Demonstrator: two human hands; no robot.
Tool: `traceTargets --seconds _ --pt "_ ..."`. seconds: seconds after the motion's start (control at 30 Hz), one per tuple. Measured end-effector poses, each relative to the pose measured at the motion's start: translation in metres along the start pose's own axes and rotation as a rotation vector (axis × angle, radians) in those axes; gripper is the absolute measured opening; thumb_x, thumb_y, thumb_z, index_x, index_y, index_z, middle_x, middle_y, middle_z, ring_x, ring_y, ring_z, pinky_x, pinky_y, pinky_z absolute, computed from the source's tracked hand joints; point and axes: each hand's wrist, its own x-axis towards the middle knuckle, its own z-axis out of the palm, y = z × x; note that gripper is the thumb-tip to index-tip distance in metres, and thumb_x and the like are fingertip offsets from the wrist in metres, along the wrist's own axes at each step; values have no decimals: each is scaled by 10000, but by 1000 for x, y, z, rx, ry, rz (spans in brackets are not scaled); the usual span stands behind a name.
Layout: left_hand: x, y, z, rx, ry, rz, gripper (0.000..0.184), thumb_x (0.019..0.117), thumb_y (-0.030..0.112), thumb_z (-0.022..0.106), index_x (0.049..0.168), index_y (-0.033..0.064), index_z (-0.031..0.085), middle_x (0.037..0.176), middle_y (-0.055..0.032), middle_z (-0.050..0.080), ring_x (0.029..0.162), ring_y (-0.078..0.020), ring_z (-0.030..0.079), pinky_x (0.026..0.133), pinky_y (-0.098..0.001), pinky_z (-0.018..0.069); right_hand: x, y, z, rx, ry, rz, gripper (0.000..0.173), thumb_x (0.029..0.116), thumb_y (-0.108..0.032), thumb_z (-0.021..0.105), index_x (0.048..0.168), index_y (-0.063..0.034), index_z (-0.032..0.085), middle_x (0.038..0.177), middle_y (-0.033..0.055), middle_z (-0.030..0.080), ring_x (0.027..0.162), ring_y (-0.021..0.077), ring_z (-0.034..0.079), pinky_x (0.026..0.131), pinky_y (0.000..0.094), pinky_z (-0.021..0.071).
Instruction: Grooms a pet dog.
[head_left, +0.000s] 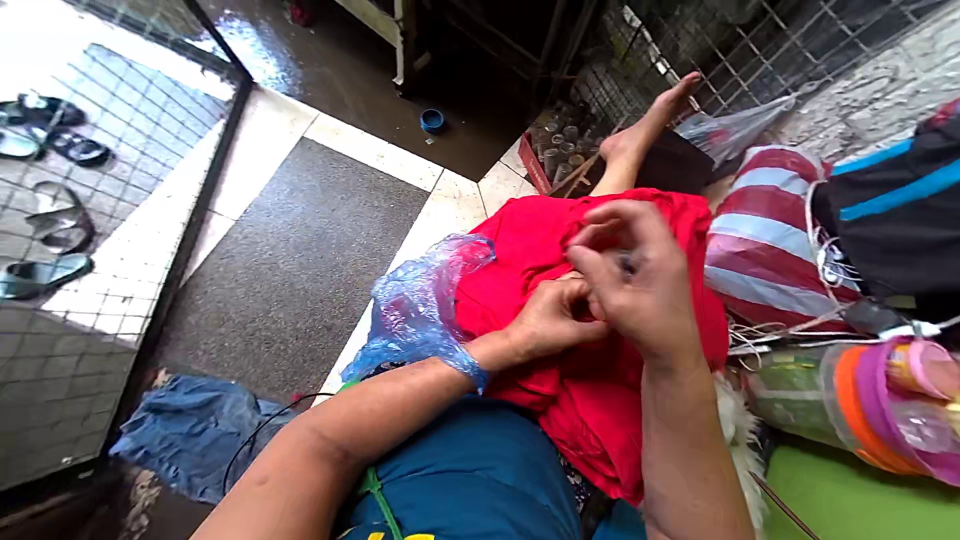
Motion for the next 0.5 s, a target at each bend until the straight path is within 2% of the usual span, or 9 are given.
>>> traceTargets --seconds 0.07,0.1,0.17,0.2,0.23,0.3,0.33,0.4,0.5 --pt "-8 7 0 116 47 -54 266 749 42 815 967 -67 710 879 -90 723 844 -53 666 813 -237 539 24 -18 18 -166 -253 4 385 894 -58 739 1249 17 610 1080 174 693 918 284 697 771 472 583" --pt "-10 8 -2 104 44 -117 264 771 47 809 990 -61 709 877 -75 720 832 -43 661 803 -235 539 36 -20 27 -255 -377 19 398 889 -69 750 1260 -6 624 1102 198 685 959 349 693 790 546 566" --pt "-14 5 -10 -16 3 -184 164 781 25 774 907 -26 681 830 -18 697 800 -13 653 763 -222 558 57 -6 37 -384 -588 105 382 939 -127 716 1300 -42 627 1140 230 661 1024 419 665 835 623 517" --pt "-19 1 -14 -29 -30 -173 94 785 32 729 826 -23 666 839 -36 693 835 -39 648 777 -250 539 66 9 37 -410 -637 169 365 972 -145 681 1317 -41 623 1190 241 658 1089 433 651 896 646 497" --pt "-25 -2 -19 -44 -64 -140 81 797 35 698 784 -29 650 896 -71 696 940 -81 653 856 -276 530 70 25 35 -403 -637 219 360 996 -158 655 1329 -29 619 1230 250 657 1141 435 639 952 653 477" --pt "-35 -7 -22 -40 -92 -57 92 803 24 688 759 -50 656 942 -125 710 1063 -147 648 965 -299 502 70 46 37 -317 -603 262 395 993 -174 673 1347 -12 610 1257 252 654 1185 423 626 1005 639 456" --pt "-37 -7 -21 -1 -116 -16 98 800 30 689 760 -56 664 925 -142 718 1057 -178 656 970 -318 499 68 47 44 -264 -597 251 417 966 -173 708 1343 -20 617 1261 232 664 1188 399 633 1011 622 467" --pt "-40 -4 -14 117 -198 56 125 786 52 703 759 -64 668 817 -166 702 898 -226 663 861 -355 495 64 41 63 -163 -622 230 543 892 -157 788 1378 -18 591 1281 226 661 1176 386 641 1008 608 478" --pt "-42 -5 -14 206 -256 118 124 771 50 704 725 -56 660 744 -163 672 835 -244 643 847 -336 483 67 48 88 -280 -768 291 828 850 -176 838 1547 -45 411 1333 281 611 1203 456 609 1021 651 450"
